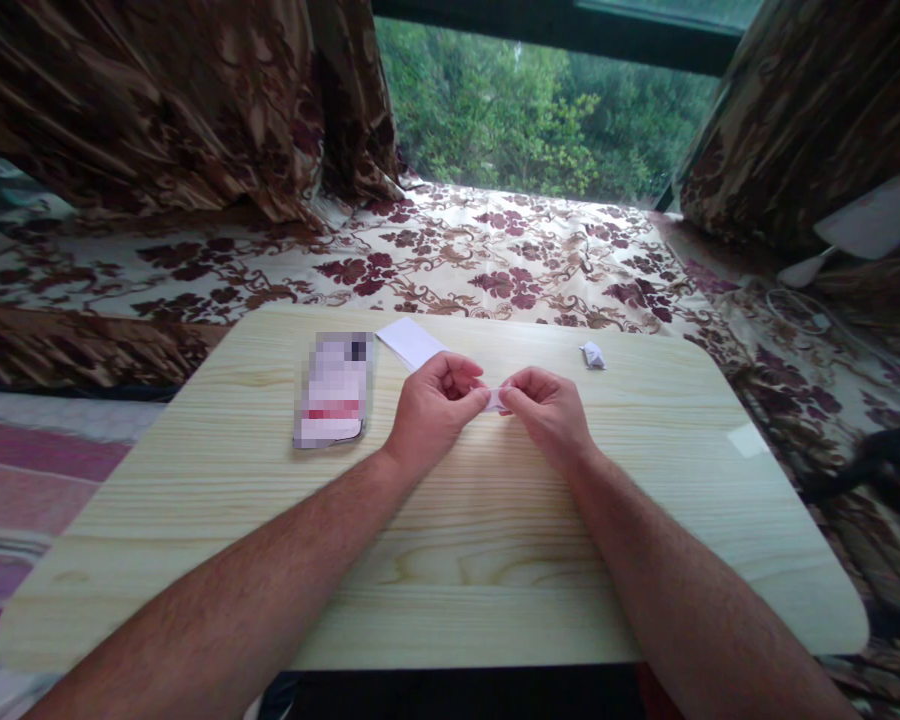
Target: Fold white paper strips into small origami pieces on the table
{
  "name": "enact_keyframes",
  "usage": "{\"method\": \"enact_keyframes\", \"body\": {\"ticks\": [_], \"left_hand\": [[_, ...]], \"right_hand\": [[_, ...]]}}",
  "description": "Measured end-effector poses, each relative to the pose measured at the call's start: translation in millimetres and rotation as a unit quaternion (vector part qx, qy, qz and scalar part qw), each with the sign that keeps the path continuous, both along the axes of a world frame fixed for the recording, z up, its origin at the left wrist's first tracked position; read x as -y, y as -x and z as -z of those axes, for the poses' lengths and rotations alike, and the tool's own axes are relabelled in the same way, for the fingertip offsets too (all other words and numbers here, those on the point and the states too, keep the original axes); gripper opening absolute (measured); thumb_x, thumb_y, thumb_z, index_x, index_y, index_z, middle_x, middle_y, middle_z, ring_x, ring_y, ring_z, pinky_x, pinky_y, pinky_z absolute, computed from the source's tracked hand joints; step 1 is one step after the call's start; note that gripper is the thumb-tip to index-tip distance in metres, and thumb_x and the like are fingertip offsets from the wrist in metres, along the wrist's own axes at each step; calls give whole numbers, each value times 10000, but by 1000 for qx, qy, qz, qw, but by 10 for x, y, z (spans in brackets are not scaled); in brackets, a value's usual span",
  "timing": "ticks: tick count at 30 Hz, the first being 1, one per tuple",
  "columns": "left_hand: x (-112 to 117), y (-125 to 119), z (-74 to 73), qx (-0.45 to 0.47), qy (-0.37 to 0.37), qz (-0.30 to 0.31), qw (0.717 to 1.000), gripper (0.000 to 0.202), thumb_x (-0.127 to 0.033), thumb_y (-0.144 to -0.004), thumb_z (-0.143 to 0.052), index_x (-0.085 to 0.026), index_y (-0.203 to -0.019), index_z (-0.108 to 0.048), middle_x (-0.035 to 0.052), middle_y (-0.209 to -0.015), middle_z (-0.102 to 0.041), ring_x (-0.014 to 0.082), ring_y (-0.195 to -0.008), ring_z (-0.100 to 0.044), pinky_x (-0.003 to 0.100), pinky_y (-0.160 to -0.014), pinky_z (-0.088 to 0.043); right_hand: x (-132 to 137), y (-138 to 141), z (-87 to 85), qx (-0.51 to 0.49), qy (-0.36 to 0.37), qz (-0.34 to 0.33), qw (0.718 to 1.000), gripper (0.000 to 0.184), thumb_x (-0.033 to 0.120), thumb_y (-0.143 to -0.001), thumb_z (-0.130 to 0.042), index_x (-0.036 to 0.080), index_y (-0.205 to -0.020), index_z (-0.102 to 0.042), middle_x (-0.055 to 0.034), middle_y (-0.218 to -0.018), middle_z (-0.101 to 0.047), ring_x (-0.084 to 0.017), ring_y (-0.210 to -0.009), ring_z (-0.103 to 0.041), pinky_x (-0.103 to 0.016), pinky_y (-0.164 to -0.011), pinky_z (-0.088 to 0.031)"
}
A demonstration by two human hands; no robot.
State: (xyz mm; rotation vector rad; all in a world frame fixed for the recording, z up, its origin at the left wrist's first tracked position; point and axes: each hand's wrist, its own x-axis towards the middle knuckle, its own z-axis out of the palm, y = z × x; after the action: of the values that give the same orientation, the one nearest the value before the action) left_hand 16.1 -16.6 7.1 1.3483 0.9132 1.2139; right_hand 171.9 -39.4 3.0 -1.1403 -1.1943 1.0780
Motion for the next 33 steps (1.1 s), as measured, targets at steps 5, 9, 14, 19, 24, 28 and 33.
{"method": "enact_keyframes", "body": {"ticks": [5,9,14,19,24,28,33], "left_hand": [[0,5,11,-18,7,4,1000,245,-206,-715,-736,-167,-923,-612,-11,-725,-645,116,-660,-614,235,-637,-487],[9,7,-1,-23,12,8,1000,246,-215,-717,-731,-167,-930,-617,-6,-728,-659,122,-660,-623,239,-634,-489],[14,11,-27,-35,15,10,999,264,-193,-706,-727,-166,-945,-619,-13,-718,-657,120,-656,-628,235,-628,-486],[9,11,-18,-32,14,19,999,251,-196,-707,-732,-170,-920,-603,-36,-686,-612,98,-628,-591,214,-604,-458],[1,8,1,-19,15,21,999,249,-196,-706,-734,-177,-902,-583,-43,-697,-588,88,-627,-567,206,-603,-448],[-1,17,7,-51,3,7,999,223,-214,-705,-735,-175,-879,-601,-28,-707,-599,99,-634,-570,213,-596,-447],[3,25,10,-79,-15,-1,997,205,-233,-711,-732,-178,-876,-624,-9,-722,-615,114,-636,-578,227,-587,-451]], "right_hand": [[10,6,3,17,-3,3,1000,104,236,-755,-675,159,-690,-648,17,-594,-605,-99,-534,-498,-235,-523,-369],[20,18,-9,43,-5,13,999,112,240,-749,-672,158,-677,-649,22,-577,-585,-97,-525,-474,-238,-513,-346],[33,31,-15,80,-13,20,997,113,239,-743,-657,156,-668,-640,29,-561,-553,-93,-518,-435,-237,-492,-309],[48,28,-14,93,-24,18,995,111,227,-749,-636,157,-663,-631,35,-561,-530,-88,-516,-407,-237,-487,-292],[51,28,-19,91,-18,22,995,116,230,-752,-633,161,-659,-626,35,-552,-520,-91,-510,-405,-238,-480,-291],[43,34,-12,104,-14,20,994,115,249,-753,-646,168,-672,-631,25,-569,-550,-100,-515,-433,-242,-486,-310],[37,41,-2,109,-14,20,994,123,258,-751,-655,168,-670,-634,23,-566,-556,-101,-511,-437,-239,-480,-311]]}}
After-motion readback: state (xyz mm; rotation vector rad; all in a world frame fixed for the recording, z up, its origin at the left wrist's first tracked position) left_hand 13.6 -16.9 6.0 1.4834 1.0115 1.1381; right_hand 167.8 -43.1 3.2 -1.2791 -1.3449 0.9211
